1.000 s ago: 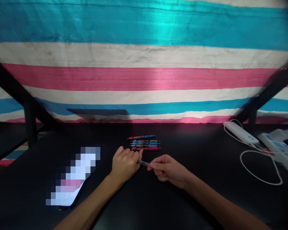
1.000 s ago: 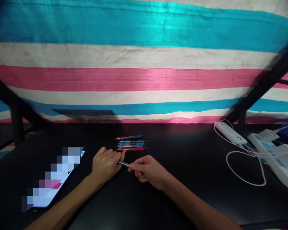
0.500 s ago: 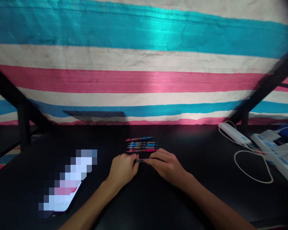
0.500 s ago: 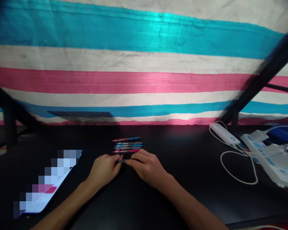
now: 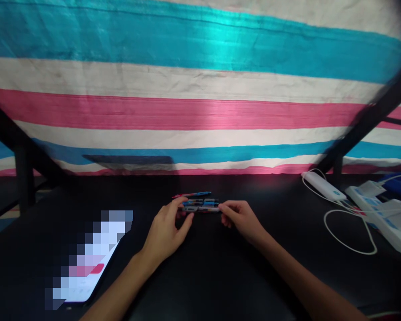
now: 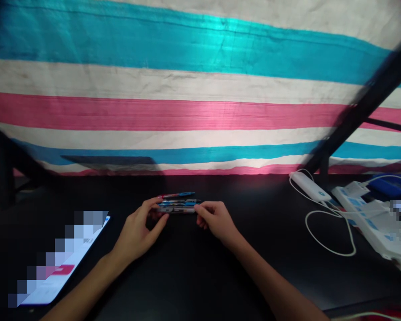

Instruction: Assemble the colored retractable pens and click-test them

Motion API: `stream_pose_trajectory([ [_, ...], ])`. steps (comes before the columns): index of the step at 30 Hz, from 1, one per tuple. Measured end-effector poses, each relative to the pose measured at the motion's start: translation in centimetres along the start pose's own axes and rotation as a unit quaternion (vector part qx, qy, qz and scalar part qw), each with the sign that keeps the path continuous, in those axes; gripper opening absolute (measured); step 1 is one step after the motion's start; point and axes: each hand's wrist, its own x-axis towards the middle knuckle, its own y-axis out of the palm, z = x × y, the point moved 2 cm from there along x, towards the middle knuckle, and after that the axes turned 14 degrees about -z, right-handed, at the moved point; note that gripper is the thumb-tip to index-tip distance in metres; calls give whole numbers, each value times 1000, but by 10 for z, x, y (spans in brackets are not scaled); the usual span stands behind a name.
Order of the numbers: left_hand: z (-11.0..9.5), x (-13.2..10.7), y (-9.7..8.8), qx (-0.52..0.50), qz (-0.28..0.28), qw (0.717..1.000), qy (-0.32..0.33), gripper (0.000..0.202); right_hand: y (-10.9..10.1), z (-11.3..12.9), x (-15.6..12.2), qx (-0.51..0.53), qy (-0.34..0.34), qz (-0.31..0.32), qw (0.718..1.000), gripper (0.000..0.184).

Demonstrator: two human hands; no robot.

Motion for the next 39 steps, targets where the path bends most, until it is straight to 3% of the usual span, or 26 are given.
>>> stream_pose_trajectory([
  [4, 7, 5, -5, -107, -26, 994, -18, 19, -10, 0, 6, 77, 43, -9, 996, 36],
  [8, 13, 7, -5, -144, -26, 988, -50, 22, -9, -1, 5, 99, 52, 25, 993, 34],
  [21, 13, 7, -3, -89, -21, 996, -6, 14, -11, -3, 7, 107, 70, 53, 990, 30],
  [26, 10, 8, -4, -68, 1, 997, -18, 20, -9, -2, 5, 124, 31, 38, 991, 20],
  [30, 10, 7, -4, -62, 2, 997, -54, 24, -9, 1, 3, 140, 30, 7, 990, 34],
  [34, 10, 7, -5, -61, -31, 992, -109, 26, -4, -1, 1, 113, 85, 36, 989, 32],
  [39, 11, 8, -5, -101, -31, 983, -147, 23, -2, -1, 1, 149, 55, 3, 987, 39],
])
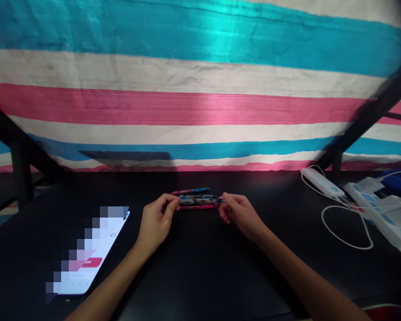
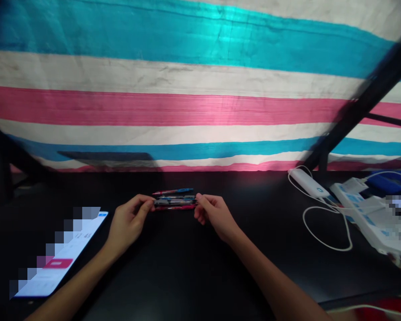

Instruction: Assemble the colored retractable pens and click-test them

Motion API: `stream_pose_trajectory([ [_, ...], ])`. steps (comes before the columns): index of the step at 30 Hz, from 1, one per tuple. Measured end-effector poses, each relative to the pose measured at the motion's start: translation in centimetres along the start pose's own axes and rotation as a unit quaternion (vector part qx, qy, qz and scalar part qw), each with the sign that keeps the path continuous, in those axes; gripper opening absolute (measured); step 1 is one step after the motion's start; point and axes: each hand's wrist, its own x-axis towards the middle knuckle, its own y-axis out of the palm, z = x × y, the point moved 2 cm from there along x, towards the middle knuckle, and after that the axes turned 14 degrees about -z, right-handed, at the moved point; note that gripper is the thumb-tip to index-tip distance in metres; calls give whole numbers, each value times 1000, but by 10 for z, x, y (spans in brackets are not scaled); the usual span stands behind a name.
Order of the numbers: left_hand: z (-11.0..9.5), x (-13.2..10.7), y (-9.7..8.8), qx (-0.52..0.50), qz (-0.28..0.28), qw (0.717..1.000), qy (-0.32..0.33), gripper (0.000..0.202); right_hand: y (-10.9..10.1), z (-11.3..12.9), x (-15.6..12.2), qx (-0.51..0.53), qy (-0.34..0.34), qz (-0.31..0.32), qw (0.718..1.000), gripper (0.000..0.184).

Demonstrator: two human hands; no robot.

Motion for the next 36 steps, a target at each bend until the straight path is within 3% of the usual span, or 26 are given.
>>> stream_pose_trajectory([
  [5, 4, -2, 3, -37, 3, 999, -16, 18, -5, 3, 2, 16, -32, -18, 999, 19],
  [9, 5, -2, 3, -55, 0, 998, -36, 17, -6, 4, 1, 7, -8, -20, 1000, 34],
  [12, 5, -2, 3, -69, -3, 997, -44, 16, -4, 1, 1, -13, 17, -19, 1000, 29],
  [17, 7, -2, 4, -83, 1, 995, -47, 17, -3, 2, 1, -9, -30, -31, 999, 22],
  [19, 8, -3, 4, -88, 3, 995, -48, 17, -3, 3, 0, -1, -38, -33, 999, 28],
  [25, 5, -3, 4, -105, 1, 993, -58, 16, 0, 1, -1, -24, 0, -19, 1000, 25],
  [28, 4, -3, 4, -108, 4, 992, -63, 16, 0, 2, -1, -20, -37, -26, 999, 19],
  [30, 4, -2, 4, -113, 6, 991, -67, 16, -1, 3, -2, -5, -50, -26, 998, 25],
  [32, 4, -2, 4, -118, 8, 991, -69, 16, -1, 3, -2, 0, -36, -23, 999, 34],
  [36, 6, -2, 4, -123, 7, 989, -77, 16, 1, 0, -2, -32, 8, -8, 999, 25],
])
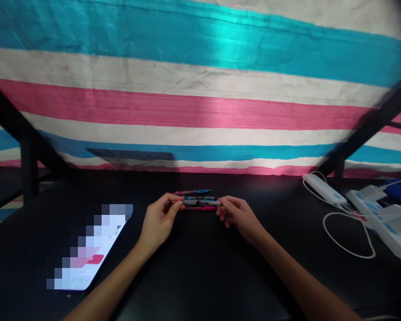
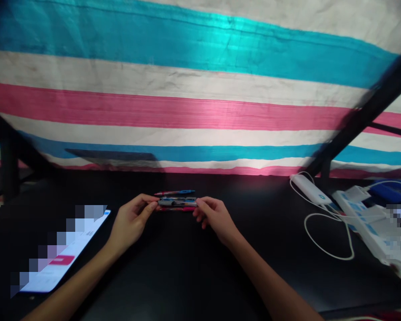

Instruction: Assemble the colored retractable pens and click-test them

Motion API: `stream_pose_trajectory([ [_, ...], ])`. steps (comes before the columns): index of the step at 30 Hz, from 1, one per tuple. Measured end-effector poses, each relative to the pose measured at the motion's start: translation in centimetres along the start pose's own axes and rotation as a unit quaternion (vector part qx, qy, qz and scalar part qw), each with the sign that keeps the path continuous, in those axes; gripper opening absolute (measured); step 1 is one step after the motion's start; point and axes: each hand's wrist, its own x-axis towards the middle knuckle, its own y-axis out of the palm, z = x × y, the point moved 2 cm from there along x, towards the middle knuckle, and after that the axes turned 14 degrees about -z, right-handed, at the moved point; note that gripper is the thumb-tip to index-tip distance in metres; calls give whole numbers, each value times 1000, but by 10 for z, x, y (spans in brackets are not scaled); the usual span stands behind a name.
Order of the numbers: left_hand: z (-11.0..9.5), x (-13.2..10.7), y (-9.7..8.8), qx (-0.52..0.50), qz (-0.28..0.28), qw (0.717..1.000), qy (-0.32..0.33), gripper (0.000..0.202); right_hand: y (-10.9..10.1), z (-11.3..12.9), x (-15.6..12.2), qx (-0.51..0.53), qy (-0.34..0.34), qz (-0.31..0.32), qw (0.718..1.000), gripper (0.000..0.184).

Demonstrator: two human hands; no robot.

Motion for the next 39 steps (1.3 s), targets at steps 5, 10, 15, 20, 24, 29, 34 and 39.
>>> stream_pose_trajectory([
  [5, 1, -1, 0, 0, 2, 1000, -4, 17, 0, 2, 0, 16, -47, -15, 999, 22],
  [10, 0, -1, 0, -5, 4, 1000, -10, 17, 0, -1, 1, 9, -19, -3, 1000, 23],
  [15, 1, -1, 0, -11, 2, 1000, -5, 16, -1, 0, 1, 20, -56, -22, 998, 26],
  [20, 1, -1, 0, -11, 3, 1000, -10, 16, -1, 2, 1, 28, -38, -27, 999, 26],
  [24, -1, 1, 0, -21, 0, 1000, -18, 16, -8, 5, 6, 33, -71, -53, 996, 18],
  [29, -3, 3, -2, -41, -33, 998, -36, 20, -24, 10, 15, 114, -77, -123, 983, 16],
  [34, -3, 4, -3, -35, -49, 997, -38, 24, -27, 11, 20, 170, -72, -144, 972, 15],
  [39, -3, 5, -4, -35, -62, 997, -37, 25, -26, 11, 20, 200, -63, -141, 967, 13],
])
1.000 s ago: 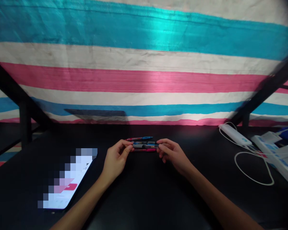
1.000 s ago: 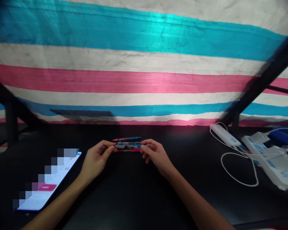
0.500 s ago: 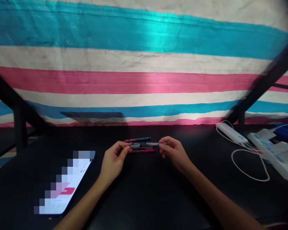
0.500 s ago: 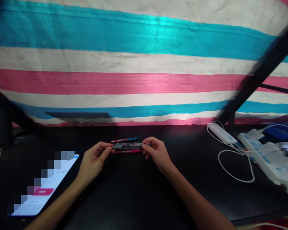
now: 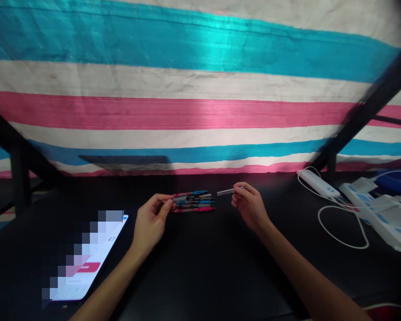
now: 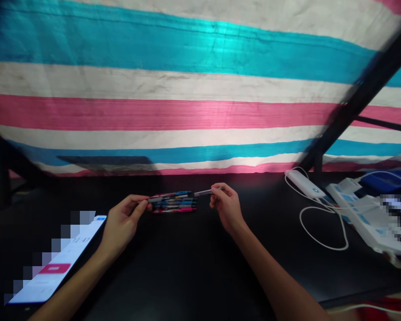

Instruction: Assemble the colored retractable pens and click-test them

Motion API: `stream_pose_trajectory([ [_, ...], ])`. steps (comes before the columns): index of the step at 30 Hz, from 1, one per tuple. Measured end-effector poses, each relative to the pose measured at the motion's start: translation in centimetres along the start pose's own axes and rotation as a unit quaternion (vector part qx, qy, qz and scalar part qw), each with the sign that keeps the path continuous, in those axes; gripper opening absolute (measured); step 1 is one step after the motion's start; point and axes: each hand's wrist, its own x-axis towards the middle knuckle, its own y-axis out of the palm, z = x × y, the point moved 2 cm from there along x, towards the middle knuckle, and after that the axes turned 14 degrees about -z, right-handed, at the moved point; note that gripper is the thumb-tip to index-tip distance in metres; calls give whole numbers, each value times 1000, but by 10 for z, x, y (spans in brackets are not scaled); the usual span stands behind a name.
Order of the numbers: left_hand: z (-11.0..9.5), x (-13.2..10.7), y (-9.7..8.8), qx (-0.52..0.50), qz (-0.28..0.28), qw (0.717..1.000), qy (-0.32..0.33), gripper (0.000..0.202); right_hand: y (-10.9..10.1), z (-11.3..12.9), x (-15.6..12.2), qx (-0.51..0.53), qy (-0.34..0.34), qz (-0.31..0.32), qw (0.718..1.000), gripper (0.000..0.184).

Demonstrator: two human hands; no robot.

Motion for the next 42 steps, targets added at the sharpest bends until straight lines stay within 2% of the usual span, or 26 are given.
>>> stream_pose_trajectory([
  [13, 3, 1, 0, -12, 0, 1000, -9, 22, -1, -1, 0, 19, 28, -9, 999, 14],
  [29, 4, -2, 3, -15, 37, 999, -8, 20, 4, -9, -9, -17, 17, 34, 999, 12],
  [37, 3, -7, 7, -10, 88, 996, -1, 18, 10, -16, -19, -113, -8, 125, 986, 17],
  [42, 7, -7, 5, 9, 102, 995, 1, 16, 12, -20, -22, -147, -26, 125, 981, 22],
])
